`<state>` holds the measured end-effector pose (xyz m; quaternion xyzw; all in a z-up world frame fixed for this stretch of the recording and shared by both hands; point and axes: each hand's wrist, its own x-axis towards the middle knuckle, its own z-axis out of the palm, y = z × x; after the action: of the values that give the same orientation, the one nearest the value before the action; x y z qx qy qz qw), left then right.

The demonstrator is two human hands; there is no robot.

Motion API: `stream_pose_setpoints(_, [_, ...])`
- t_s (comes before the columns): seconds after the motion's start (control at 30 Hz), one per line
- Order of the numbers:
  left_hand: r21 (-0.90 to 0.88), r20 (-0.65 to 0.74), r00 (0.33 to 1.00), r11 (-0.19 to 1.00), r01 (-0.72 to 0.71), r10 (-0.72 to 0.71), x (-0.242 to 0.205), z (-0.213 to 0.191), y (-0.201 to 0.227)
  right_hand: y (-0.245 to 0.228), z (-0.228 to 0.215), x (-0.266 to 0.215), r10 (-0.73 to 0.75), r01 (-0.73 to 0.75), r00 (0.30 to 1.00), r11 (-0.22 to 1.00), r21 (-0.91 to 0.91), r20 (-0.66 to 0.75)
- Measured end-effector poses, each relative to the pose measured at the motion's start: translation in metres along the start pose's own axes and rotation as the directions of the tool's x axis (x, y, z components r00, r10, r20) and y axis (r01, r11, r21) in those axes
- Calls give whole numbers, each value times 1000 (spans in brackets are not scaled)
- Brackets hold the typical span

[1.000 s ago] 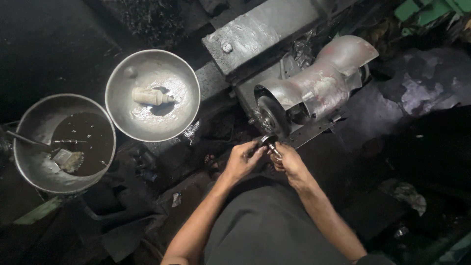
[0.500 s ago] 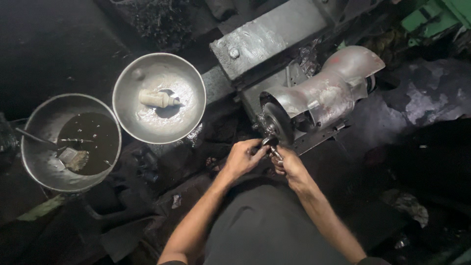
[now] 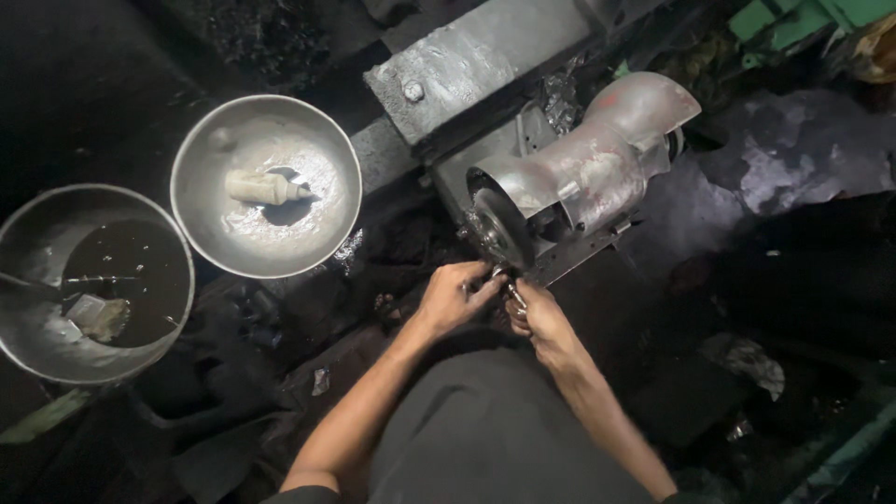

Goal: The person holds a small metal part against a rotating grinding wheel, repeatedly dipping it into a bucket of liquid and returning it to the wheel. The person rotates the part to grind different surfaces while maintaining contact with the wheel.

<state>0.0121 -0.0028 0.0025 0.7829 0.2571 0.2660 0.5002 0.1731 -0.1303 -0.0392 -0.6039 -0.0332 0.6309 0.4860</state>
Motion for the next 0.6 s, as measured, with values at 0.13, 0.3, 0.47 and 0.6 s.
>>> stream_pose_setpoints(0.13, [-55, -7, 1000, 998, -18, 18, 0, 7, 4, -5, 5, -16, -38, 40, 996, 999, 21, -78])
stream_pose_setpoints(0.3, [-46, 23, 997, 996, -72, 73, -7, 9, 2, -6, 12, -39, -307, 177, 927, 865, -470, -216])
stream_pose_setpoints(0.47, [-306, 26, 1000, 952, 21, -13, -30, 7, -7, 1, 13, -42, -134, 124, 989, 983, -134, -67])
stream_pose_setpoints(0.6, [-292, -112, 993, 954, -68, 37, -40, 13, -20, 1, 12, -27, -55, 47, 995, 994, 98, 84])
